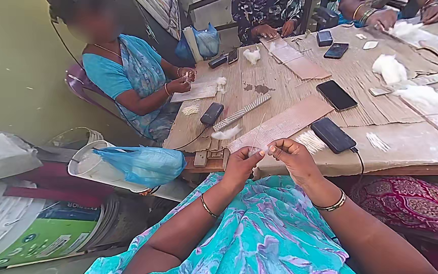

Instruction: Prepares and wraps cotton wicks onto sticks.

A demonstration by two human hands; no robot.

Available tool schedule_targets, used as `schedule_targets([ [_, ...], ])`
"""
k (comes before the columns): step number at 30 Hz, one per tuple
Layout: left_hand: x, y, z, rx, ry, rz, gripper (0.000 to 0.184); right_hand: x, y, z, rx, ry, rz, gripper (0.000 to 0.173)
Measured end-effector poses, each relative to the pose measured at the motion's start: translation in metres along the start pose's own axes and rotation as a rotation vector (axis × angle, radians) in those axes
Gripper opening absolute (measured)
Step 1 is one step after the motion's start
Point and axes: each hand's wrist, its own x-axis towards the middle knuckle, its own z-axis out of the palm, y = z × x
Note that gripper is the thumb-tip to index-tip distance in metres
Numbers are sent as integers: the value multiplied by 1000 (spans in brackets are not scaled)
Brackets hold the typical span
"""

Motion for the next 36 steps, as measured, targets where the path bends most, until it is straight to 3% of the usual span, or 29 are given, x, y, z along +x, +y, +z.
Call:
schedule_targets([
  [9, -2, 0, -1, -12, -36, -25, 1, 1, 2, 0, -33, -36, 46, 9],
  [12, -5, -2, -6, -48, -73, -28, 8, 2, 2, -2, -24, 5, 31, 7],
  [17, -7, -3, -10, -54, -24, -40, 5, 4, 2, -2, 43, 0, 54, 7],
  [24, -10, -3, -7, -46, 3, -51, 5, 0, 7, 3, 85, -108, 125, 35],
  [30, -11, -6, -9, -32, 25, -67, 4, 0, 13, 7, 46, -52, 85, 27],
  [36, -8, -10, -14, -34, 19, -86, 3, 1, 17, 8, 8, -13, 58, 33],
])
